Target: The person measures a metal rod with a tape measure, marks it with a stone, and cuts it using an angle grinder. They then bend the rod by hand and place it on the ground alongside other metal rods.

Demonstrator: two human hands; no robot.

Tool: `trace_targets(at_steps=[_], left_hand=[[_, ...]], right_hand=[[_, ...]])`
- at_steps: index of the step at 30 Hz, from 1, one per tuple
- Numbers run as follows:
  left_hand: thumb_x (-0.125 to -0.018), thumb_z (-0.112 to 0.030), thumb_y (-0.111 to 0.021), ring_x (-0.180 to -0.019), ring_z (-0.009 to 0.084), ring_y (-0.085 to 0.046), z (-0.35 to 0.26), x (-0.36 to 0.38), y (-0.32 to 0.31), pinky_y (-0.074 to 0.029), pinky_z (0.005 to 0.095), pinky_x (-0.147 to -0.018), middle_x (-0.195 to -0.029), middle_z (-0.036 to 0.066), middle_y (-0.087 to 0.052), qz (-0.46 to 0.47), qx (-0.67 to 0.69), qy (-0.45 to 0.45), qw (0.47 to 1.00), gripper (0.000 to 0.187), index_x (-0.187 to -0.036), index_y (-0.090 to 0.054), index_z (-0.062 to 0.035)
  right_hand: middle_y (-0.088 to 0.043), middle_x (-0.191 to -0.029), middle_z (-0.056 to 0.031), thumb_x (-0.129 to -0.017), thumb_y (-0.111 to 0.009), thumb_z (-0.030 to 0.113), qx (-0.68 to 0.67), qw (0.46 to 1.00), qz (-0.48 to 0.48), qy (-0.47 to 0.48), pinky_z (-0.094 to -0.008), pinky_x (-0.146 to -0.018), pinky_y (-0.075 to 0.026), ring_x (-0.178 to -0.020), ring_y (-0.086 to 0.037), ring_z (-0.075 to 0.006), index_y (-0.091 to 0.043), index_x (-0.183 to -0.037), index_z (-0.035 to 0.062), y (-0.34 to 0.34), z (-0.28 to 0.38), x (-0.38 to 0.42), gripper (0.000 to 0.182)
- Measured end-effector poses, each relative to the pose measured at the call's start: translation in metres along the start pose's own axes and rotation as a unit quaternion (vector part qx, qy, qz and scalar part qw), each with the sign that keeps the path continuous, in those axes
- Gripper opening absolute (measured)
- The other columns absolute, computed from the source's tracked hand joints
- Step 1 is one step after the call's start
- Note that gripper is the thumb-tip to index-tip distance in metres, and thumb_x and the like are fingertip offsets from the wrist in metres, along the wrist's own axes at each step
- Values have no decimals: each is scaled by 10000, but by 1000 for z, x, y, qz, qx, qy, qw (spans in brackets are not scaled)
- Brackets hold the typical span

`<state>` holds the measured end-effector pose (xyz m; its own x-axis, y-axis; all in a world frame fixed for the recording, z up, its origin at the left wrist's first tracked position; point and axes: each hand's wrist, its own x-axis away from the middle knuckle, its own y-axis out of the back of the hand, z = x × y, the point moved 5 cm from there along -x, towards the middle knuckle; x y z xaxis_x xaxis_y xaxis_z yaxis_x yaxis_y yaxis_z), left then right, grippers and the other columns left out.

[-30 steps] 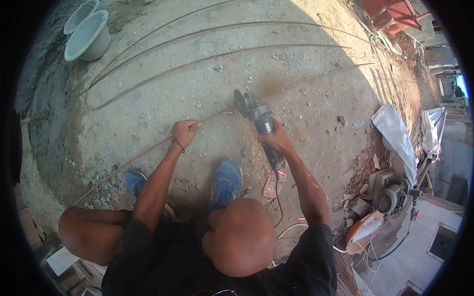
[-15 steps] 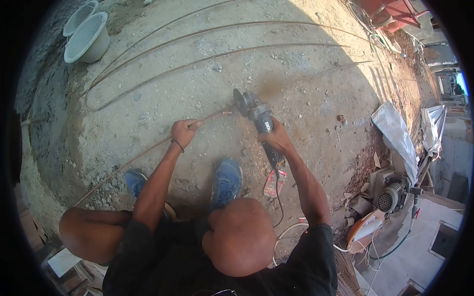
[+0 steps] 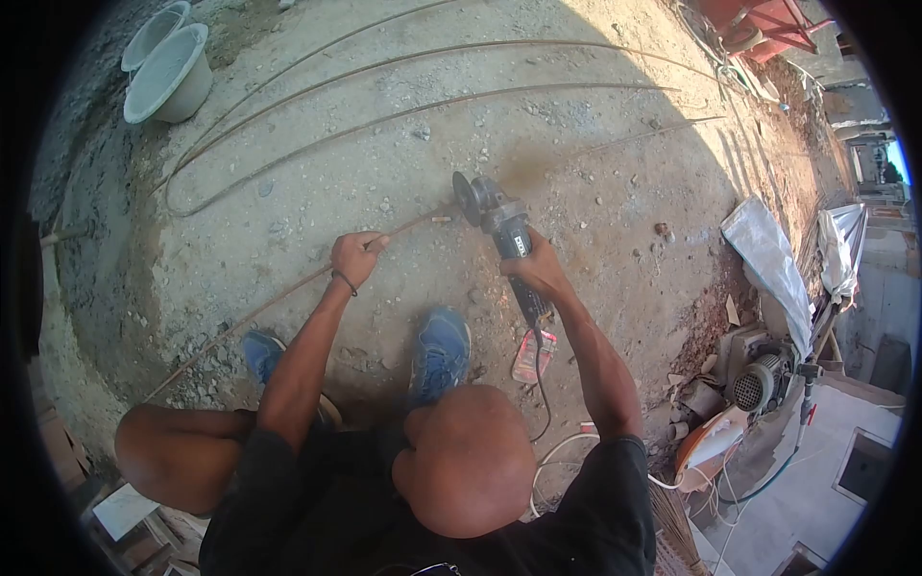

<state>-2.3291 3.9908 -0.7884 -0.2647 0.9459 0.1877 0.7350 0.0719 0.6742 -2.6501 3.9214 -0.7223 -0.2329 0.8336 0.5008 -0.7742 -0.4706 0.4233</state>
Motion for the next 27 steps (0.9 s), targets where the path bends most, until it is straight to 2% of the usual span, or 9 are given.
trace_targets(at_steps=[14, 17, 20, 22, 23, 25, 27], left_hand=[[-800, -346, -732, -671, 278, -662, 0, -1, 2, -483, 347, -615, -747, 137, -681, -11, 3, -1, 1000, 258, -902, -749, -110], [-812, -372, -702, -620, 311, -623, 0, -3, 5, -462, 381, -577, -695, 122, -654, -31, 10, -20, 999, 235, -876, -745, -149], [-816, -356, -703, -620, 298, -631, 0, -7, 6, -464, 378, -579, -691, 123, -657, -20, 18, -16, 1000, 233, -874, -742, -133], [-814, -345, -709, -615, 283, -634, 1, -7, 5, -461, 374, -578, -679, 128, -654, -3, 27, -3, 1000, 243, -858, -735, -107], [-814, -345, -709, -615, 283, -634, 2, -7, 4, -461, 374, -578, -679, 128, -654, 0, 28, -8, 1000, 243, -858, -735, -107], [-810, -309, -725, -585, 188, -618, 1, -9, 1, -461, 326, -575, -674, 131, -659, 19, 25, 0, 1000, 269, -877, -734, -48], [-805, -297, -730, -554, 148, -574, 4, -13, -3, -444, 320, -548, -628, 121, -635, 35, 9, -2, 999, 276, -863, -728, -27]], right_hand=[[-636, -885, -78, -582, -726, 177, -3, 1000, 8, 5, -319, -733, -484, -771, -599, -185, -569, -1162, -12, 1, -2, -3, 630], [-623, -855, -82, -587, -718, 139, -29, 999, 20, -1, -311, -689, -494, -729, -605, -179, -564, -1134, -13, 2, 0, 2, 589], [-606, -825, -81, -595, -703, 88, -98, 995, 11, -26, -316, -632, -508, -678, -613, -178, -551, -1114, -3, 11, -2, 13, 548], [-598, -811, -82, -616, -697, 50, -203, 978, -9, -45, -330, -589, -521, -645, -618, -187, -543, -1092, 8, 20, -5, 20, 502], [-598, -811, -82, -616, -697, 50, -205, 978, -14, -45, -330, -589, -521, -645, -618, -187, -543, -1092, 8, 23, -7, 22, 502], [-595, -806, -87, -650, -694, 38, -318, 946, -32, -56, -342, -566, -525, -626, -614, -191, -532, -1074, 12, 36, -13, 31, 454], [-595, -804, -88, -684, -709, 63, -356, 931, -67, -46, -333, -558, -524, -623, -613, -185, -527, -1065, 17, 48, -19, 37, 424]])
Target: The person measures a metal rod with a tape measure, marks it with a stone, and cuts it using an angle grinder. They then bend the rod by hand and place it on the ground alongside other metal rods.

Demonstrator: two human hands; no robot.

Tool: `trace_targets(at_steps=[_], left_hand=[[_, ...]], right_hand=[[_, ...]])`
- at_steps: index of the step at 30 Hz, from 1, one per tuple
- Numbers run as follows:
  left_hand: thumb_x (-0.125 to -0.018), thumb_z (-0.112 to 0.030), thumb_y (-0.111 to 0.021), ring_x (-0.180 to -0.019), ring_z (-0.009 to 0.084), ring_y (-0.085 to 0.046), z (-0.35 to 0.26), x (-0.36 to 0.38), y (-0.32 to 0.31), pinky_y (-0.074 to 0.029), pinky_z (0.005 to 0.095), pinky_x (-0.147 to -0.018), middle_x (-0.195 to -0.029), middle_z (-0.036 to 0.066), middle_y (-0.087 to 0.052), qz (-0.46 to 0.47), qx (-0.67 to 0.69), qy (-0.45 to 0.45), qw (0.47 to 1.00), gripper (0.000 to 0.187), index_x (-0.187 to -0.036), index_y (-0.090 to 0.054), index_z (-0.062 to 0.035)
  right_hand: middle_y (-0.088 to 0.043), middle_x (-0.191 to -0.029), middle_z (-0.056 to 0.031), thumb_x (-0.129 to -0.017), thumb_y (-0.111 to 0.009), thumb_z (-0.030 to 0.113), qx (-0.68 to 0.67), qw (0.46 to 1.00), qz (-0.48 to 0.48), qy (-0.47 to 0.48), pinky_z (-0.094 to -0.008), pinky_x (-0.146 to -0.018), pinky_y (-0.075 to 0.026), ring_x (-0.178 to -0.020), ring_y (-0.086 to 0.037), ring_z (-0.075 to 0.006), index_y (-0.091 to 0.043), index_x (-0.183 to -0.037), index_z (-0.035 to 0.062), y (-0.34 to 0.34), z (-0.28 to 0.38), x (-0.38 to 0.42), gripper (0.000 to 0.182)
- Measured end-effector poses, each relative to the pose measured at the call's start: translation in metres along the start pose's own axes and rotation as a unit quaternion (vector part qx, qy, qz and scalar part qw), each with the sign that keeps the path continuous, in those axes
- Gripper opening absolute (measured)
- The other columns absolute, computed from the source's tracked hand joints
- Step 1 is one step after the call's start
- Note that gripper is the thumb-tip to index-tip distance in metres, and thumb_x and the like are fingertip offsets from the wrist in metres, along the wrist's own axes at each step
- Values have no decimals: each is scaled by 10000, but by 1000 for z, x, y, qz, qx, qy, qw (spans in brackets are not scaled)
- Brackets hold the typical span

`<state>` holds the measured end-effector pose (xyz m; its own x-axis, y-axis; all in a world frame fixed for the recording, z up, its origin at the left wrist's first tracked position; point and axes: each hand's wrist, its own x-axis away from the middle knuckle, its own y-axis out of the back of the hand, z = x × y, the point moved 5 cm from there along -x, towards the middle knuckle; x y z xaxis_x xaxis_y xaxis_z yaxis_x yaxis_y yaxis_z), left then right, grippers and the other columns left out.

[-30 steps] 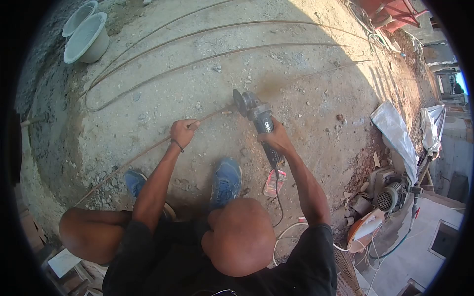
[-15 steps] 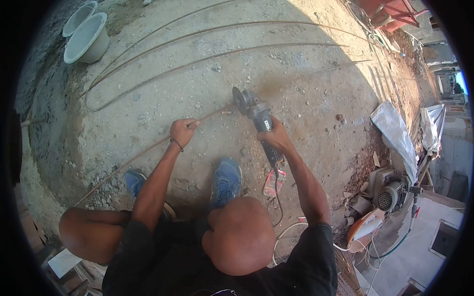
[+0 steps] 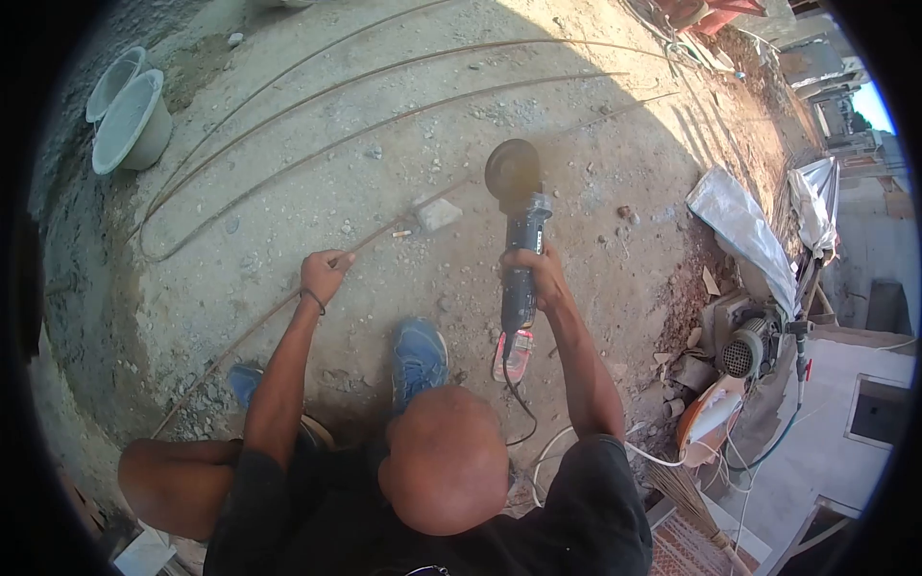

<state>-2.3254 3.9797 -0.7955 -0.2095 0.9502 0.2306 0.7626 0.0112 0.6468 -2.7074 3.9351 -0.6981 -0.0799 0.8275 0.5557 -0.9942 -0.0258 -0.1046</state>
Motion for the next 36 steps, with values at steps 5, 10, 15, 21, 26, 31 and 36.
trace_targets(at_steps=[5, 10, 15, 21, 26, 31, 36], left_hand=[[-807, -312, -726, -527, 214, -574, -9, 1, 1, -445, 359, -550, -603, 133, -609, -8, 14, -16, 1000, 275, -823, -719, -38], [-813, -299, -710, -563, 237, -620, -7, 3, -1, -459, 359, -564, -629, 140, -636, -14, -1, -3, 1000, 264, -847, -724, -37], [-815, -304, -707, -555, 241, -620, -1, -3, -6, -460, 361, -560, -619, 145, -634, -25, -6, -31, 999, 270, -830, -721, -35], [-780, -288, -737, -779, 285, -635, -20, 3, -6, -480, 384, -705, -836, 156, -662, -56, -91, -93, 990, 313, -953, -700, -30], [-757, -204, -743, -914, 307, -594, -161, 48, -29, -470, 387, -824, -971, 144, -630, -35, 97, -336, 936, 329, -1015, -658, -17], [-732, -200, -783, -771, 108, -628, -259, 97, -103, -478, 256, -672, -871, 82, -694, 359, 294, -129, 876, 345, -991, -699, 12], [-694, -184, -801, -585, 86, -606, -250, 89, -131, -476, 255, -549, -661, 55, -674, 305, 277, -32, 911, 235, -798, -722, 11]], right_hand=[[-600, -800, -78, -795, -748, 199, -33, 991, -97, 87, -302, -525, -514, -612, -611, -164, -520, -1052, 35, 21, 20, 14, 381], [-603, -839, -92, -777, -747, 170, -85, 982, -109, 129, -303, -535, -513, -623, -613, -159, -505, -1084, 26, 28, 30, 31, 417], [-608, -869, -121, -735, -756, 155, 213, 890, -321, 244, -315, -542, -502, -623, -616, -169, -489, -1091, -7, 45, 56, 55, 474], [-604, -760, -113, -779, -704, 136, -107, 967, -157, 167, -325, -505, -515, -579, -615, -185, -514, -1033, 0, 45, 63, 50, 345], [-597, -736, -107, -796, -679, 139, -247, 947, -164, 124, -334, -491, -537, -559, -621, -207, -531, -968, -7, 52, 60, 34, 269], [-599, -747, -114, -793, -679, 149, -257, 934, -199, 148, -350, -507, -557, -566, -631, -227, -530, -954, -8, 54, 42, 23, 269], [-600, -764, -119, -799, -668, 144, -258, 920, -218, 199, -356, -522, -556, -593, -631, -233, -517, -979, -11, 53, 34, 26, 281]])
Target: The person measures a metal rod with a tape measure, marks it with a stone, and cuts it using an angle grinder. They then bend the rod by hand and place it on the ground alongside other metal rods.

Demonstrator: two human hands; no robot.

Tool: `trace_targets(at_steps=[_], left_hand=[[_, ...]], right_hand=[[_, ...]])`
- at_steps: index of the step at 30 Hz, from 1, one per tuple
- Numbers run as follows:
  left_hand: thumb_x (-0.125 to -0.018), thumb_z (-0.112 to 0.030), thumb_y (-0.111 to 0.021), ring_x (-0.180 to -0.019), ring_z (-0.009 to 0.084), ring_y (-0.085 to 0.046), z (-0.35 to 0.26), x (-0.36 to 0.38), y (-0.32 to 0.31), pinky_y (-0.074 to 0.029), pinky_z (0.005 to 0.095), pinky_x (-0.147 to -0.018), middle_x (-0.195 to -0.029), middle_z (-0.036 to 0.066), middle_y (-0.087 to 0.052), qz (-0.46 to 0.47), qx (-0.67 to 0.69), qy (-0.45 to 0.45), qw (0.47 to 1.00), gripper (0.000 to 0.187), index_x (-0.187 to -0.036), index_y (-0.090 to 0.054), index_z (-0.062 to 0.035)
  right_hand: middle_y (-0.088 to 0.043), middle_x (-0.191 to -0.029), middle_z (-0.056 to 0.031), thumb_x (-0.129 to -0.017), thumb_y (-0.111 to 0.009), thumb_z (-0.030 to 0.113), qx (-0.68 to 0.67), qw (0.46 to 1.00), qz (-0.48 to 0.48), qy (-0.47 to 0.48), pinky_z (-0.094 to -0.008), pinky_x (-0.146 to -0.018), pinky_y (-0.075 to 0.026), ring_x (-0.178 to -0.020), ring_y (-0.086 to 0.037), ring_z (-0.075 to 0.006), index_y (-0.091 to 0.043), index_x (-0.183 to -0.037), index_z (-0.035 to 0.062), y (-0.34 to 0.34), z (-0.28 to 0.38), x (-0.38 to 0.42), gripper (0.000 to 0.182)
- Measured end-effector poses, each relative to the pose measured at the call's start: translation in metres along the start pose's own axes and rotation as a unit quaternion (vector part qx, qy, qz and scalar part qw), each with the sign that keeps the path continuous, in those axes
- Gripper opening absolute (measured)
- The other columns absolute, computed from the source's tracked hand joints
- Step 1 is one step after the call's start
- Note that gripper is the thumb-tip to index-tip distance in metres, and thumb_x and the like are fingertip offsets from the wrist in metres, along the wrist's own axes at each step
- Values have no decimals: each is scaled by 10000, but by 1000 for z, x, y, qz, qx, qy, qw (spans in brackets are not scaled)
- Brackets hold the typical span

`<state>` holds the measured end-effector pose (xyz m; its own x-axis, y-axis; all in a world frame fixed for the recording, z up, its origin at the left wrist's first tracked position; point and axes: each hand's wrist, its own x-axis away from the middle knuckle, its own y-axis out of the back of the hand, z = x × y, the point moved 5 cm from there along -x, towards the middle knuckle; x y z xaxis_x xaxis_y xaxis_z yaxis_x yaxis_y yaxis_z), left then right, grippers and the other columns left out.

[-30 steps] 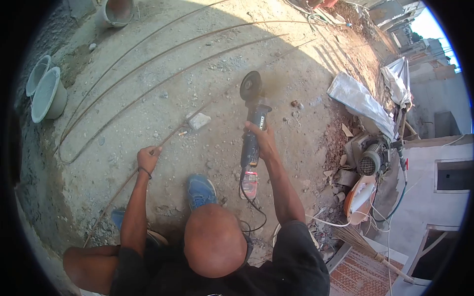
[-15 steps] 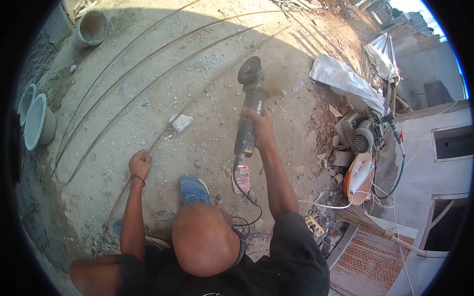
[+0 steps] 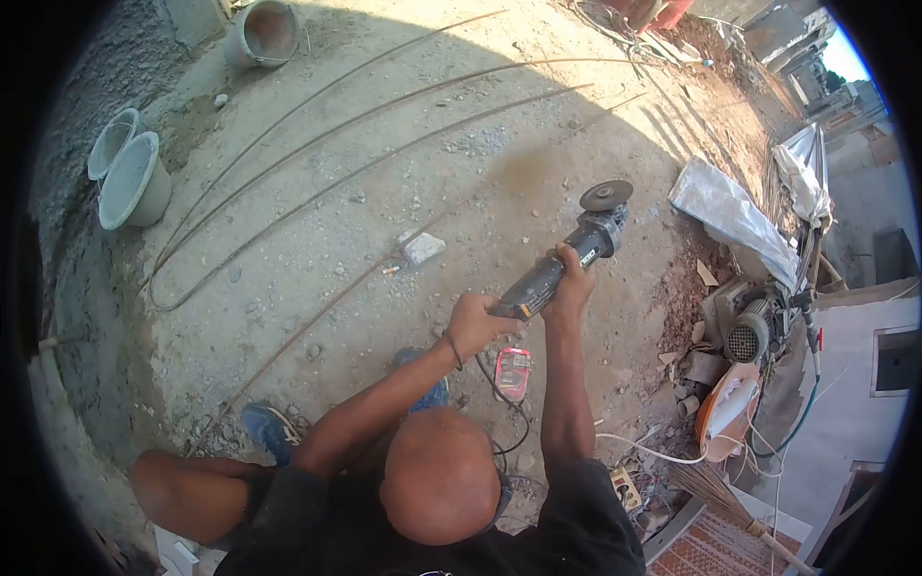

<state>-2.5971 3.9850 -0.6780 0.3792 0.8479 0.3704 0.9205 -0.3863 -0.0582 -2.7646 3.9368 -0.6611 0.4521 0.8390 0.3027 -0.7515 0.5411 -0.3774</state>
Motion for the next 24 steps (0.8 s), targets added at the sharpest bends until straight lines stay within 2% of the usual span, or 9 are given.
trace_targets(at_steps=[2, 11, 17, 19, 23, 24], left_hand=[[-691, -189, -808, -568, 85, -602, 3, 2, -2, -471, 255, -534, -654, 60, -674, -16, -1, -7, 1000, 241, -791, -720, 13], [-694, -203, -834, -525, 91, -603, 11, 4, -10, -464, 258, -492, -613, 63, -661, -51, -13, -16, 998, 270, -766, -708, 24], [-709, -144, -826, -526, 98, -614, 11, 8, -7, -495, 252, -480, -637, 76, -666, -52, 42, 11, 998, 220, -755, -696, 28], [-674, -213, -838, -497, 141, -605, 15, 8, -9, -488, 290, -524, -587, 99, -645, -50, 113, 19, 992, 279, -706, -681, 14], [-683, -175, -850, -549, 109, -624, 12, 6, -4, -505, 250, -486, -651, 96, -664, -23, 117, 38, 992, 287, -757, -683, 46], [-660, -222, -864, -569, 115, -630, 2, 9, 1, -504, 248, -486, -660, 99, -664, -29, 35, -3, 999, 345, -769, -676, 46]], right_hand=[[-583, -715, -101, -791, -657, 86, -19, 998, -54, 10, -338, -495, -533, -547, -610, -212, -509, -932, 14, 3, 5, 7, 217], [-585, -720, -102, -788, -661, 83, 8, 998, -58, 36, -338, -486, -531, -540, -612, -217, -505, -928, 12, 13, -1, 6, 222], [-582, -711, -104, -788, -659, 83, 13, 998, -41, 50, -339, -477, -529, -534, -610, -220, -496, -933, 15, 6, 0, 10, 229], [-582, -711, -104, -790, -658, 84, 9, 998, -35, 46, -338, -478, -530, -540, -613, -220, -496, -932, 16, 3, -1, 10, 226], [-585, -714, -109, -792, -653, 79, -1, 998, -23, 53, -341, -487, -536, -560, -619, -222, -489, -928, 21, 0, 0, 12, 221], [-585, -714, -109, -792, -653, 79, 0, 998, -24, 53, -341, -487, -536, -560, -619, -222, -489, -928, 21, 0, 0, 13, 221]])
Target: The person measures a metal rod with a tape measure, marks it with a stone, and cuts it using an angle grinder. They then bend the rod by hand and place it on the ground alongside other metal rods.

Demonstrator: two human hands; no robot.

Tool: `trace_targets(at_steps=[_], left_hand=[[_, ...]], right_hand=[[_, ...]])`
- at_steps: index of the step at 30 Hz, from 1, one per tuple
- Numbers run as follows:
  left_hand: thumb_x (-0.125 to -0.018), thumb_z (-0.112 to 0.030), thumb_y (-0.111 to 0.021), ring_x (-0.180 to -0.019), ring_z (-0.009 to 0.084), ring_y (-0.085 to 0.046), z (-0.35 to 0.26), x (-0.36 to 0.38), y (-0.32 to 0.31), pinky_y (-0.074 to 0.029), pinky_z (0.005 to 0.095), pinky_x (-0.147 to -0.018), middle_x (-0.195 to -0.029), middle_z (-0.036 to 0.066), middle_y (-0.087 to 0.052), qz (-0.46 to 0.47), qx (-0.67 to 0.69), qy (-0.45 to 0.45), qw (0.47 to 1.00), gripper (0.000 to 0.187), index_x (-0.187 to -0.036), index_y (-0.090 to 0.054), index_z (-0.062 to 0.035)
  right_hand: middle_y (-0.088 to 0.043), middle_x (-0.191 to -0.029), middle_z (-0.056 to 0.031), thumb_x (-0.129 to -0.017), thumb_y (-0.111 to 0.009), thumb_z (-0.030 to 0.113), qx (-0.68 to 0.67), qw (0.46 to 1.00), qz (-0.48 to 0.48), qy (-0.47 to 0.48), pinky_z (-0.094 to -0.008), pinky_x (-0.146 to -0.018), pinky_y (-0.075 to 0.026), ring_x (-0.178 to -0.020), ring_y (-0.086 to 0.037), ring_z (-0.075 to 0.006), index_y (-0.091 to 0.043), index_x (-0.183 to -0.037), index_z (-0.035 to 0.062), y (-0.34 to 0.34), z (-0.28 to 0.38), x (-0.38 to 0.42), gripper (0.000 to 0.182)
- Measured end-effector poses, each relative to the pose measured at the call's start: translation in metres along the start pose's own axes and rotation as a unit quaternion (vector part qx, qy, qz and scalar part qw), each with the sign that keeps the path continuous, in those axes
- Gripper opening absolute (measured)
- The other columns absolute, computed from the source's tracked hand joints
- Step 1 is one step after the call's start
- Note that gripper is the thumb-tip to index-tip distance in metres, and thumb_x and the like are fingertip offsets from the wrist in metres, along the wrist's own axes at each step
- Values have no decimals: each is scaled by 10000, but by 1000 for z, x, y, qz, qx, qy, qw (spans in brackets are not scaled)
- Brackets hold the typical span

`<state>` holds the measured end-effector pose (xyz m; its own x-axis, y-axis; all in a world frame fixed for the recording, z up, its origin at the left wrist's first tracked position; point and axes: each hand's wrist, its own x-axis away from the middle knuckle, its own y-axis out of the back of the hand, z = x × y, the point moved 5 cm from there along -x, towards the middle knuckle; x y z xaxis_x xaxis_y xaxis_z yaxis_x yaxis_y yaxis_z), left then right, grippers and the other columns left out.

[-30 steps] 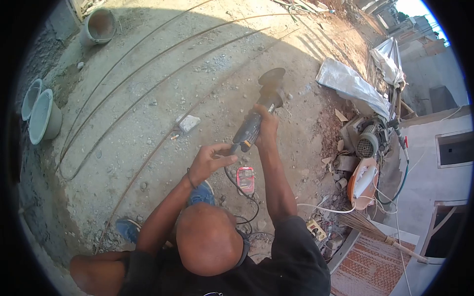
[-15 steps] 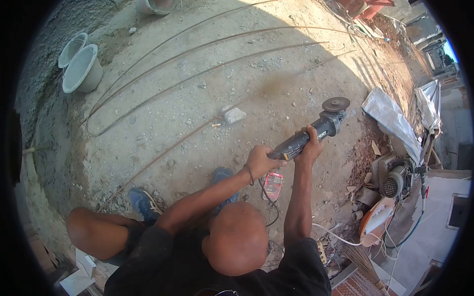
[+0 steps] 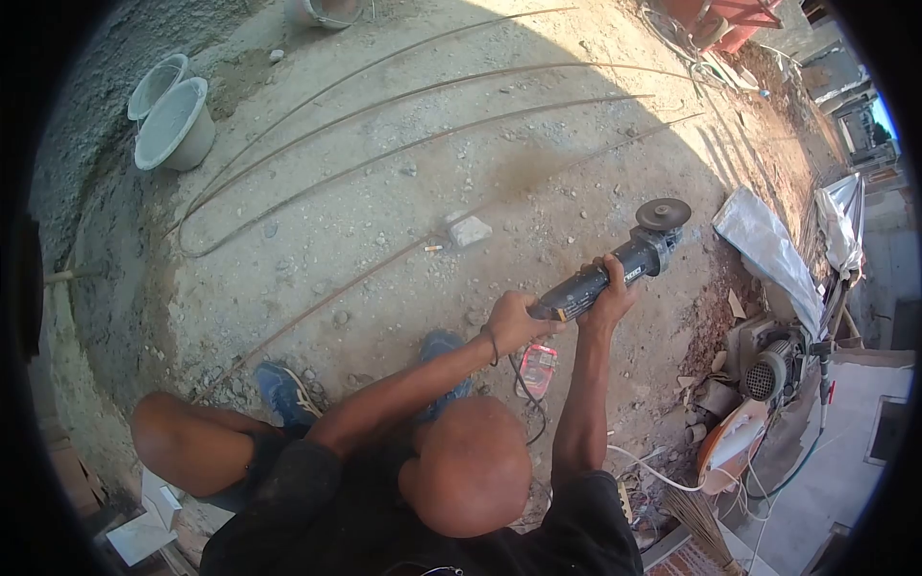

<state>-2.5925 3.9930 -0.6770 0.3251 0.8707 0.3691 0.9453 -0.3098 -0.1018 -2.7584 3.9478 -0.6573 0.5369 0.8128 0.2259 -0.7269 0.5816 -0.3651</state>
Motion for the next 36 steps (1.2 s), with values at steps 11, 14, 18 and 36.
trace_targets(at_steps=[11, 14, 18, 36], left_hand=[[-635, -253, -837, -569, 117, -618, 7, -10, -24, -453, 244, -417, -757, 62, -650, 239, 55, 118, 962, 419, -890, -601, -19], [-640, -198, -803, -584, 172, -632, 21, -5, -34, -495, 293, -479, -763, 95, -664, 247, 72, 129, 958, 376, -888, -609, 9], [-646, -150, -758, -732, 369, -658, 17, -3, -44, -522, 424, -661, -781, 211, -656, 18, -153, -104, 982, 390, -931, -566, 33], [-716, -221, -786, -688, 216, -639, 26, -25, 100, -530, 336, -665, -929, 135, -643, -1, -333, -132, 934, 484, -1141, -624, -56]], right_hand=[[-611, -881, -125, -826, -622, 258, -90, 986, 132, -49, -365, -712, -546, -784, -638, -223, -551, -1055, -21, 10, -15, 18, 367], [-602, -937, -124, -819, -643, 237, -158, 967, 190, -53, -377, -735, -543, -815, -631, -222, -516, -1142, -8, 7, -11, 26, 424], [-613, -950, -110, -796, -708, 140, 27, 985, 132, -106, -392, -791, -553, -837, -638, -217, -464, -1229, 34, 18, -5, 29, 508], [-595, -723, -86, -572, -719, 72, 395, 909, -116, -73, -337, -519, -480, -568, -569, -183, -583, -883, -33, 186, -29, -31, 355]])
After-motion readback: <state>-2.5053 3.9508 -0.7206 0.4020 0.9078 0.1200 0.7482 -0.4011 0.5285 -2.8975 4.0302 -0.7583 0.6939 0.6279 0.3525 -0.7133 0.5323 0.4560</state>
